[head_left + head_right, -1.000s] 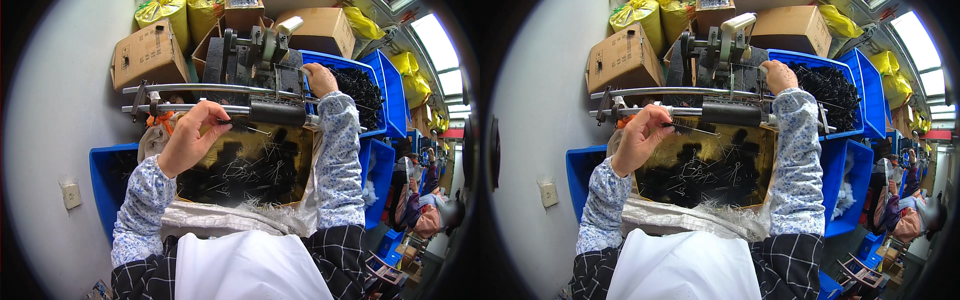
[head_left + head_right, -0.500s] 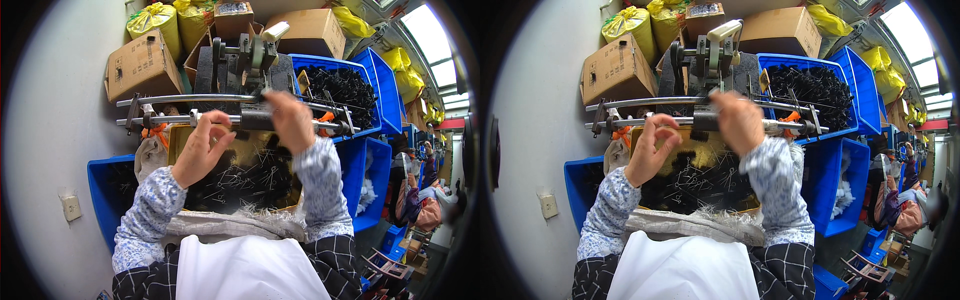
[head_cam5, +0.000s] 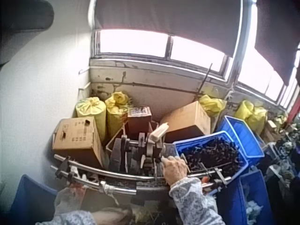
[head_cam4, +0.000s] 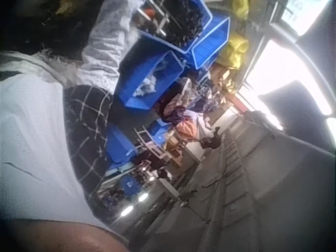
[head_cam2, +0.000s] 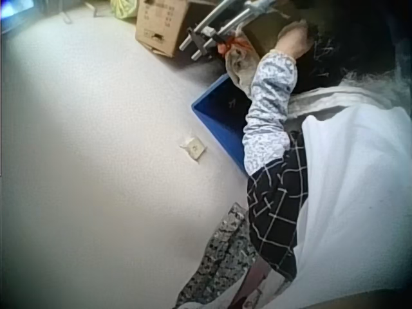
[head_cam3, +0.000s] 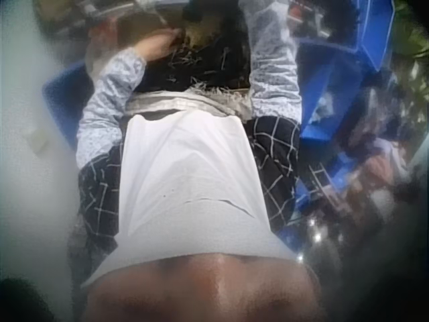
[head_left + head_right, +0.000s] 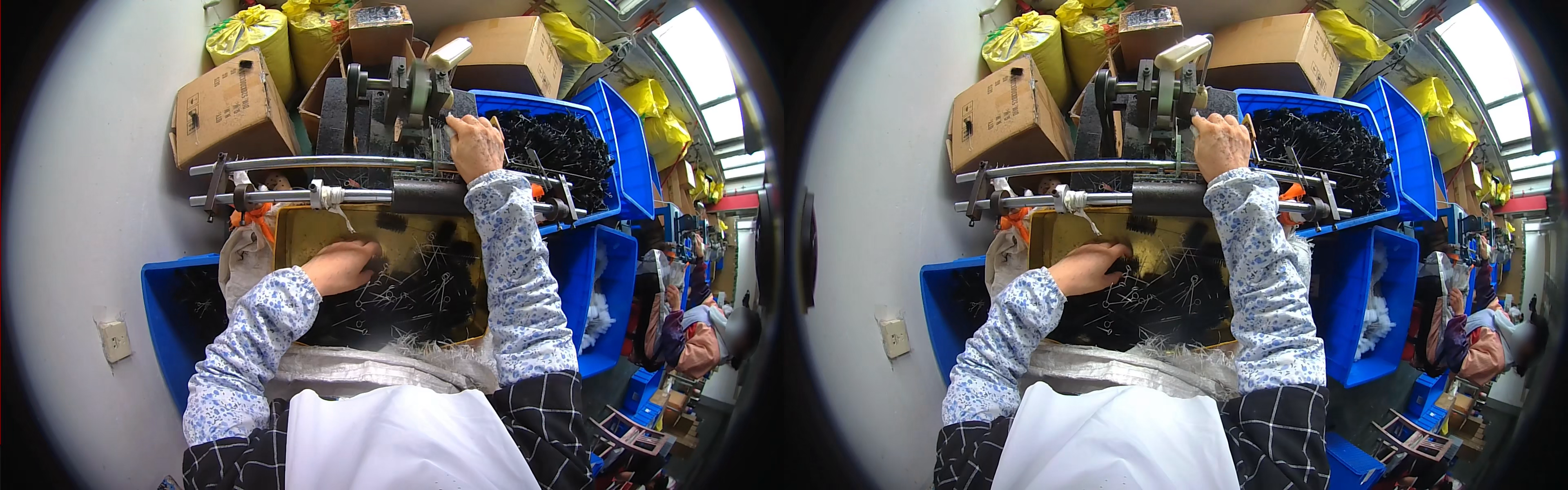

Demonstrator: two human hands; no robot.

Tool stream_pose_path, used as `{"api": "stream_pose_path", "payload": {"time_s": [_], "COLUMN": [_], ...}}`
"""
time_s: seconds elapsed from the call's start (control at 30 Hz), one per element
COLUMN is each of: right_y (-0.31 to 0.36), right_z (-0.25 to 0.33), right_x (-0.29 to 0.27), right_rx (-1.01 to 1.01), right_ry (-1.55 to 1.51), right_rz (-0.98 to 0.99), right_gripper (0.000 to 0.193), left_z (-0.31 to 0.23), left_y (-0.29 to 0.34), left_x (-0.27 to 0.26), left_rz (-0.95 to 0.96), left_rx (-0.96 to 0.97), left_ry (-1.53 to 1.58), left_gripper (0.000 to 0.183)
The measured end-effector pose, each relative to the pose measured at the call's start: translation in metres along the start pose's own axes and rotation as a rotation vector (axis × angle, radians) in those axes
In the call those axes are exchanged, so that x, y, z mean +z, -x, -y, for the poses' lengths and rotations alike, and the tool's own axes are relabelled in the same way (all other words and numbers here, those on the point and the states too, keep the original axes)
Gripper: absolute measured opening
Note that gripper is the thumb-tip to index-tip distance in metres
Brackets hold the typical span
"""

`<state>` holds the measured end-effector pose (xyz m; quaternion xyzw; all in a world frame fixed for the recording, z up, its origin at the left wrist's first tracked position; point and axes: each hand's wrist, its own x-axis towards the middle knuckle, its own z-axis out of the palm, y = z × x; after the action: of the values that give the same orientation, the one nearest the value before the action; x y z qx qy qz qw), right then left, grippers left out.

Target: The person assembles small metal wire components and plastic parts using a manual benchtop machine.

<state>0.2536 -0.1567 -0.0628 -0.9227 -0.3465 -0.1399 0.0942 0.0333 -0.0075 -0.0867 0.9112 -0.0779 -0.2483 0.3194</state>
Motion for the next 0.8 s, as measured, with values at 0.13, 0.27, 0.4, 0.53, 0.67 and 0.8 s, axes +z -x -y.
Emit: {"api": "stream_pose_path", "payload": {"time_s": [0.13,0.27,0.4,0.53,0.67,0.8], "right_y": [-0.008,-0.013,0.006,0.019,0.015,0.011], "right_z": [-0.006,0.000,-0.008,-0.010,-0.002,0.037], "right_x": [0.001,-0.007,-0.014,-0.008,0.003,0.005], "right_rx": [-0.015,-0.069,0.121,0.205,0.179,0.130], "right_ry": [0.056,0.068,0.185,0.099,-0.021,0.011], "right_rz": [-0.008,0.108,0.041,0.043,-0.027,-0.030], "right_gripper": [0.021,0.027,0.029,0.035,0.034,0.025], "left_z": [-0.009,-0.007,-0.013,-0.004,-0.002,-0.009], "left_y": [0.003,0.011,0.025,0.044,0.052,0.061], "left_x": [-0.007,-0.013,-0.025,-0.032,-0.044,-0.048], "left_rz": [-0.071,-0.185,-0.174,-0.330,-0.426,-0.457], "left_rx": [0.030,0.148,0.071,0.118,0.177,0.107], "left_ry": [0.024,-0.028,-0.020,0.035,0.143,0.200], "left_gripper": [0.041,0.044,0.043,0.033,0.028,0.019]}}
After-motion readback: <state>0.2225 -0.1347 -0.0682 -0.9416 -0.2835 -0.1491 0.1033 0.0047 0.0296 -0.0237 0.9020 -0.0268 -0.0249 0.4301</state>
